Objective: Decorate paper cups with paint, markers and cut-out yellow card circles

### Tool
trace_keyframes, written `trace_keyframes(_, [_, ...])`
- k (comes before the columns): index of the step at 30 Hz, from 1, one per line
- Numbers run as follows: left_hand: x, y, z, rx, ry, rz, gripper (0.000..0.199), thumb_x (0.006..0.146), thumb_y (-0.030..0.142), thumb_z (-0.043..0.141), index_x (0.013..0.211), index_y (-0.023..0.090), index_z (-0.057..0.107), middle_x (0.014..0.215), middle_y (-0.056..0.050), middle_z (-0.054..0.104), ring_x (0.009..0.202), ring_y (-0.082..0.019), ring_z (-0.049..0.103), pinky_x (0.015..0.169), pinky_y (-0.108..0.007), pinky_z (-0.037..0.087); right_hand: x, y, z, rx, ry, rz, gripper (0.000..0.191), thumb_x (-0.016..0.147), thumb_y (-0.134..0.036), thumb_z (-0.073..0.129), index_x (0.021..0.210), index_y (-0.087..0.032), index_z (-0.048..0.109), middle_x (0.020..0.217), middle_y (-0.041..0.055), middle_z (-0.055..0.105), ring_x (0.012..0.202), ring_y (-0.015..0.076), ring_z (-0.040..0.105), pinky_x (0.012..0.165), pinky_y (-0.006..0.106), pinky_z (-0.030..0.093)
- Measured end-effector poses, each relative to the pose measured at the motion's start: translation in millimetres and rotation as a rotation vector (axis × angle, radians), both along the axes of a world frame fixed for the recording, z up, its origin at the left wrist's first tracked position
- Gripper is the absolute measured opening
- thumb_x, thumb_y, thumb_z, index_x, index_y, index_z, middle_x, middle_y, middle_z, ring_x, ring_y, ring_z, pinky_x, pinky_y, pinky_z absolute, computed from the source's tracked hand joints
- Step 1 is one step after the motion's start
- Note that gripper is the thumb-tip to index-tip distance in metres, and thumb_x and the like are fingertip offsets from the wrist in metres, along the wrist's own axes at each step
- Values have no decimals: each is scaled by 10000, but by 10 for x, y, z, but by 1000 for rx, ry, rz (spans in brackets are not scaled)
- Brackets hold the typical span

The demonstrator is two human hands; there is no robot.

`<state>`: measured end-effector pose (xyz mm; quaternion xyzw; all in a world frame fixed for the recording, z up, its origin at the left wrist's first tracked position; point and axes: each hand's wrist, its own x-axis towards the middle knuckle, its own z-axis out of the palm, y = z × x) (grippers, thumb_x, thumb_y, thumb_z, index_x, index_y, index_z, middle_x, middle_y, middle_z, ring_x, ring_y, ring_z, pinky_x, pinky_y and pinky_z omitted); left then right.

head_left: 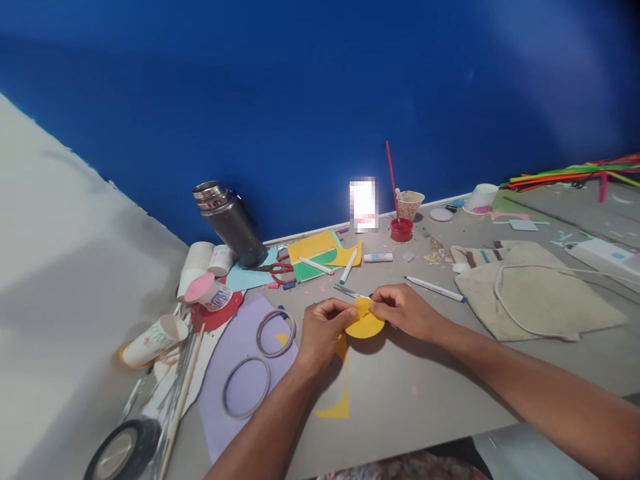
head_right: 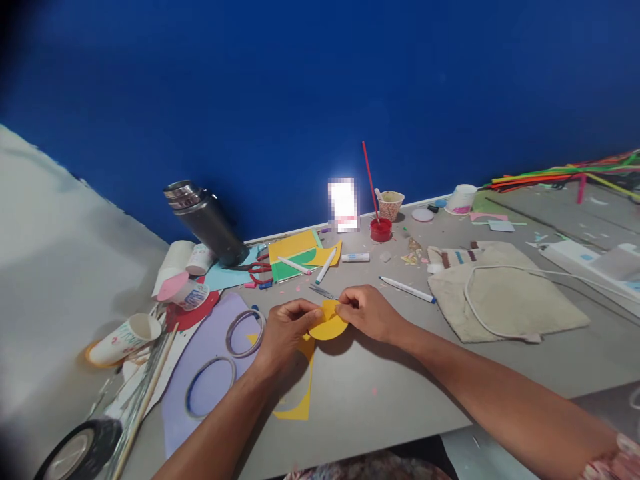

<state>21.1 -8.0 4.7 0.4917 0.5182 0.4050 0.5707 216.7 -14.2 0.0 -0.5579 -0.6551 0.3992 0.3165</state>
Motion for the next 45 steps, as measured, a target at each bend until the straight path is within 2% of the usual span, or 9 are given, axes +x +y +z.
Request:
trace_keyframes(8, [4,13,-37,15,-105,-59,157,605,301,858,640,163,791,1057,-123,781,871,-201,677,770,-291,514,7,9,-1,5,22,-30,261,840,-411,553,717,-195,633,669,-7,622,608,140,513,580,274,375])
trace_keyframes(13, [-22,27,-62,-23,-64,-134,175,617,309,863,679,160,796,759,-75,745,715,-168,626,716,-293,485,-20,-6,-43,87,-33,-26,226,842,-355,549,691,-201,615,653,-11,610,610,136,489,577,270,357])
trace_keyframes(21, [-37,18,-35,-8,-69,-141,489,759,615,778,638,144,722,855,-100,741,692,-135,584,622,-244,422,3,23,-48,97,47,-28,233,863,-353,571,695,-196,608,656,-9,604,609,132,483,576,266,372])
trace_keyframes(27, [30,-22,-49,-201,-225,-161,461,602,406,933,917,167,697,647,-3,671,600,-130,610,598,-230,451,-40,-27,-66,106,104,20,247,912,-347,582,735,-185,639,656,-16,608,588,120,483,552,247,379])
trace_keyframes(31, [40,-6,-98,-231,-215,-141,406,617,395,885,853,110,720,664,-57,700,565,-157,626,571,-289,519,45,143,68,125,-191,86,286,986,-371,543,877,-186,731,788,22,727,697,155,627,627,250,452])
trace_keyframes(34, [6,27,-108,-223,-176,-60,376,603,376,868,820,106,723,699,-79,721,591,-179,651,562,-322,561,174,453,159,258,-683,-77,262,1008,-352,557,1025,-206,773,1027,88,758,884,212,687,732,290,465])
trace_keyframes(36, [-22,48,-91,-212,-162,-25,349,602,356,855,803,103,722,709,-81,724,614,-183,664,583,-337,590,257,673,162,276,-769,-123,252,975,-251,593,1141,-153,755,1173,174,713,1006,263,677,746,306,453])
trace_keyframes(40, [-60,75,-44,-199,-152,20,294,635,308,806,825,95,735,729,-90,737,637,-192,684,603,-344,618,355,915,107,292,-865,-89,139,905,-185,682,988,-144,786,1138,173,714,1056,275,642,761,303,422])
trace_keyframes(45, [-70,84,-25,-179,-175,73,243,688,244,704,875,96,754,764,-80,738,617,-168,686,605,-312,623,263,647,227,331,-867,-58,211,986,-270,599,1089,-150,738,1048,145,755,965,262,652,722,308,386])
